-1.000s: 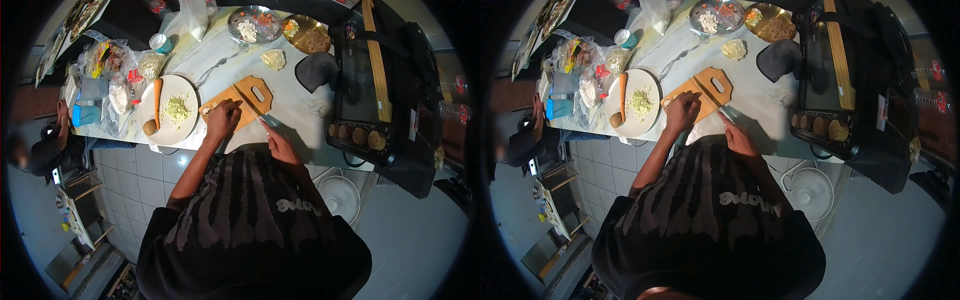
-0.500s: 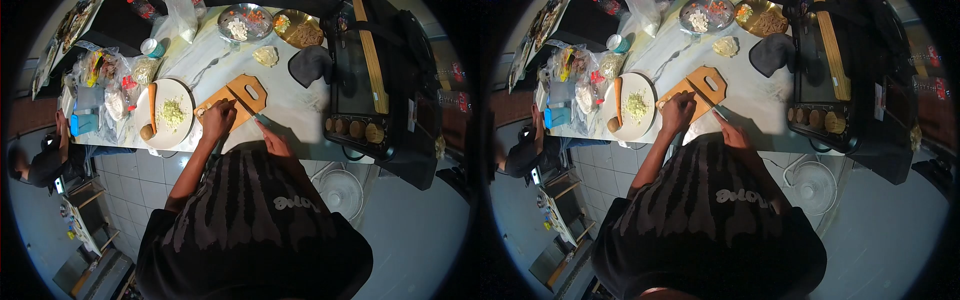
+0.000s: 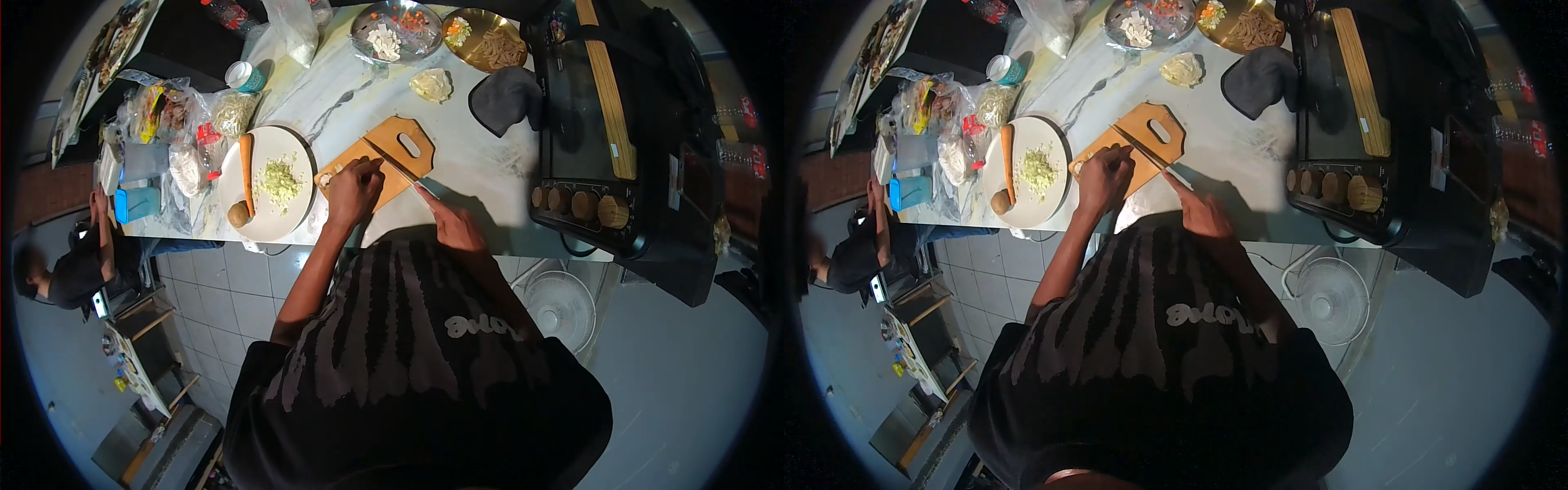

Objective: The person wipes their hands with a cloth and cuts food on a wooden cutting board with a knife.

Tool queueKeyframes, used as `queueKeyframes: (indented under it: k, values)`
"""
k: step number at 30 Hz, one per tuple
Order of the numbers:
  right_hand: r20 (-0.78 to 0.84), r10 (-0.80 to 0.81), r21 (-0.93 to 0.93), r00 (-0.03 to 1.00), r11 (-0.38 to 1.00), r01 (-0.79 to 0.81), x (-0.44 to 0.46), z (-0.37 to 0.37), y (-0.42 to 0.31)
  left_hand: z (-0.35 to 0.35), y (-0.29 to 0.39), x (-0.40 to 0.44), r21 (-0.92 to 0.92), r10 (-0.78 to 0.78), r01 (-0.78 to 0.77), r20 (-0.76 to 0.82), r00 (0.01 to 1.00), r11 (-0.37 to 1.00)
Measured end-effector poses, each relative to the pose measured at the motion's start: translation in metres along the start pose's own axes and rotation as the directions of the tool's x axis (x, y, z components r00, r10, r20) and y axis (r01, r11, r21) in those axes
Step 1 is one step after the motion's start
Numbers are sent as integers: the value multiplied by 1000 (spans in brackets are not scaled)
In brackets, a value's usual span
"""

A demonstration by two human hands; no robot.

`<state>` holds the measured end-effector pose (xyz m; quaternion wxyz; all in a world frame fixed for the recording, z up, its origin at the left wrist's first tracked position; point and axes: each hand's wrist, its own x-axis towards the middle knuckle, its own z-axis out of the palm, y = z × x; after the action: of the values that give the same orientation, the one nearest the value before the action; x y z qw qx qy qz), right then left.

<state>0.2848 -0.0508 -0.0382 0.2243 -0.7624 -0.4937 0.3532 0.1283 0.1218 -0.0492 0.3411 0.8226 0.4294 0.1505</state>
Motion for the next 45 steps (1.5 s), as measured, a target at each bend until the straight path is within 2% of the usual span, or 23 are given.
queueKeyframes:
  k: [2,5,8,10,16,20,22,24,25,30,34,38,45]
  values:
    - [39,57,-32,998,998,-56,1,4,2,2,-4,1,-11,-2,2,-1,1000,1000]
    - [-29,-6,-40,1000,999,5,5,14,9,2,-4,-1,-5,-11,11,11,1000,1000]
    - [-73,-44,23,996,999,45,3,13,6,4,-6,-2,-1,-5,5,5,1000,1000]
    - [-93,-47,139,995,988,60,2,12,7,4,-8,-2,-11,6,-6,-10,1000,1000]
    - [-141,-83,231,986,966,115,-1,12,14,3,-6,-2,-71,-27,28,8,1000,997]
    - [-152,-79,240,985,964,114,-4,14,16,-1,-6,-2,-60,-26,28,32,999,998]
    - [-104,7,265,995,964,21,-7,12,14,2,-8,-2,-51,-31,33,46,998,998]
    - [-131,-27,262,991,963,61,-7,15,19,6,-8,-2,-152,-8,-4,-79,997,988]
    - [-158,-62,258,985,961,102,-7,16,20,5,-7,-1,-152,-7,-5,-79,997,988]
    - [-124,-62,236,990,968,90,-11,15,11,3,-6,-2,-146,-129,126,-12,992,981]
    - [-22,-25,192,999,981,29,-11,11,6,6,-11,-3,-141,-120,118,-11,993,983]
    - [-26,-24,197,999,980,28,-11,8,1,9,-15,-3,-128,-62,54,-58,996,990]
    - [-12,-13,47,1000,999,14,-11,6,0,9,-16,-1,-110,-36,28,-70,997,994]
